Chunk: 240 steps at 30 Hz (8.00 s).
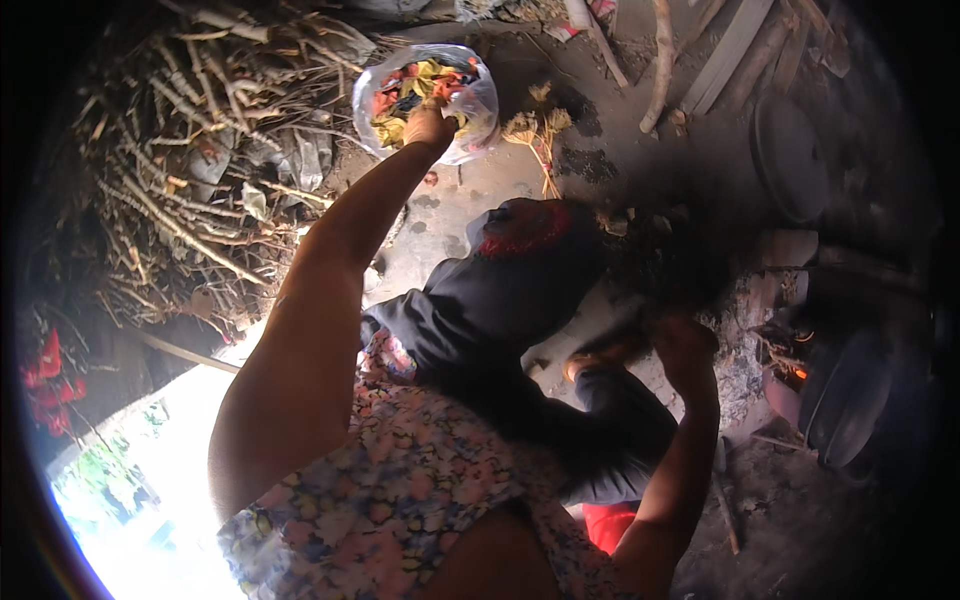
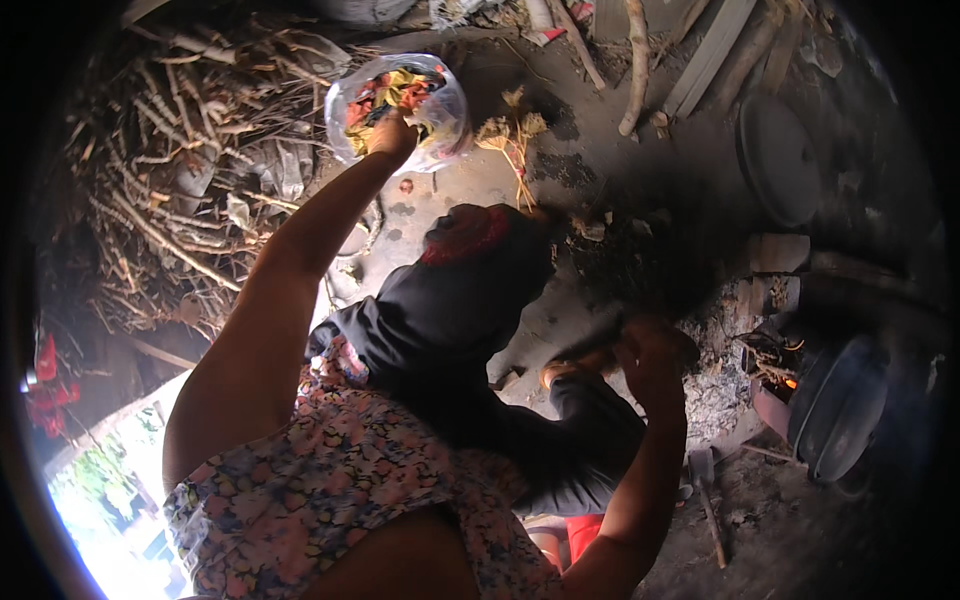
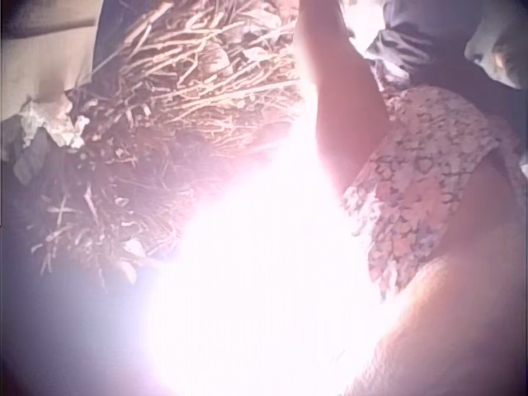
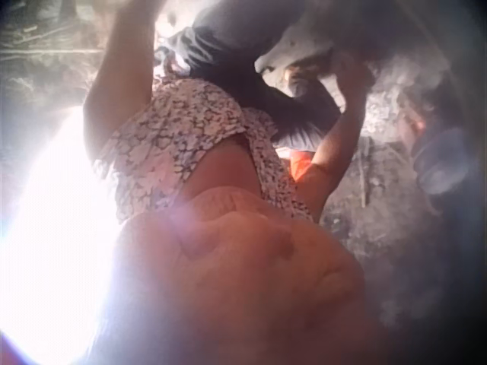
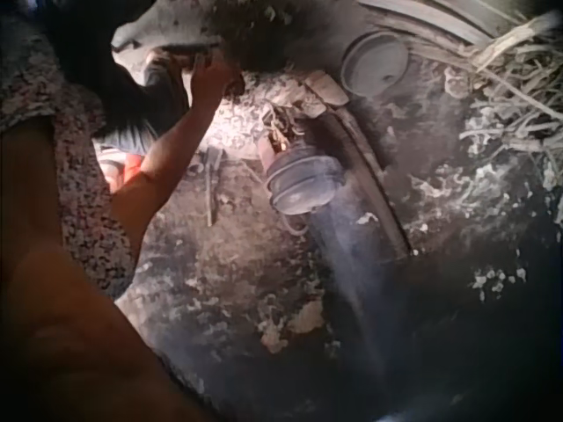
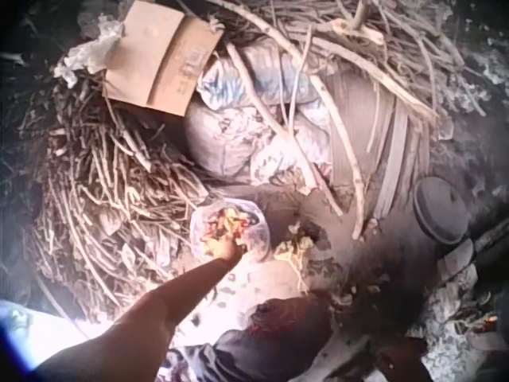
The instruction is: The person organizes sticks and branches on the floor and feeds them into a small indoor wood-burning stove to maintain a fire.
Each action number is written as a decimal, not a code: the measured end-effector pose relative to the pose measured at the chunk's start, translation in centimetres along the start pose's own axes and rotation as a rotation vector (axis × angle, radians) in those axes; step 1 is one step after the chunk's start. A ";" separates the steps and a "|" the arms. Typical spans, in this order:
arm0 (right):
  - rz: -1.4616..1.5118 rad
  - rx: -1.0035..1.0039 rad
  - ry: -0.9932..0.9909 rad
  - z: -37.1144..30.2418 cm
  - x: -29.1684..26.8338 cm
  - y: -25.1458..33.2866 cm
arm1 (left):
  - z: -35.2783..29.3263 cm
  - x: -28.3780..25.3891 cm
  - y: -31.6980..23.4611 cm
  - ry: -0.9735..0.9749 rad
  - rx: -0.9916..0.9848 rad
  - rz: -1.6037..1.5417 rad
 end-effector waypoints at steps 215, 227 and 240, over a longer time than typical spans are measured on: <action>0.302 -0.662 -0.089 31.2 -40.7 37.2 | -43.6 -33.5 1.1 -0.203 -1.036 -0.856; 0.080 -0.199 0.754 13.9 -12.7 13.7 | -54.2 -38.6 6.5 -0.673 -0.915 -0.369; 0.141 -0.091 0.597 16.4 -11.8 20.4 | -51.2 -90.0 -0.8 -1.698 0.293 -0.987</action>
Point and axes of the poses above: each hand's wrist, its own z-axis towards the middle knuckle, its own x-axis out of the palm, y = z × x, the point moved 9 cm from there along z, towards the middle knuckle, and after that the axes turned 12 degrees about -z, right-handed, at the moved point
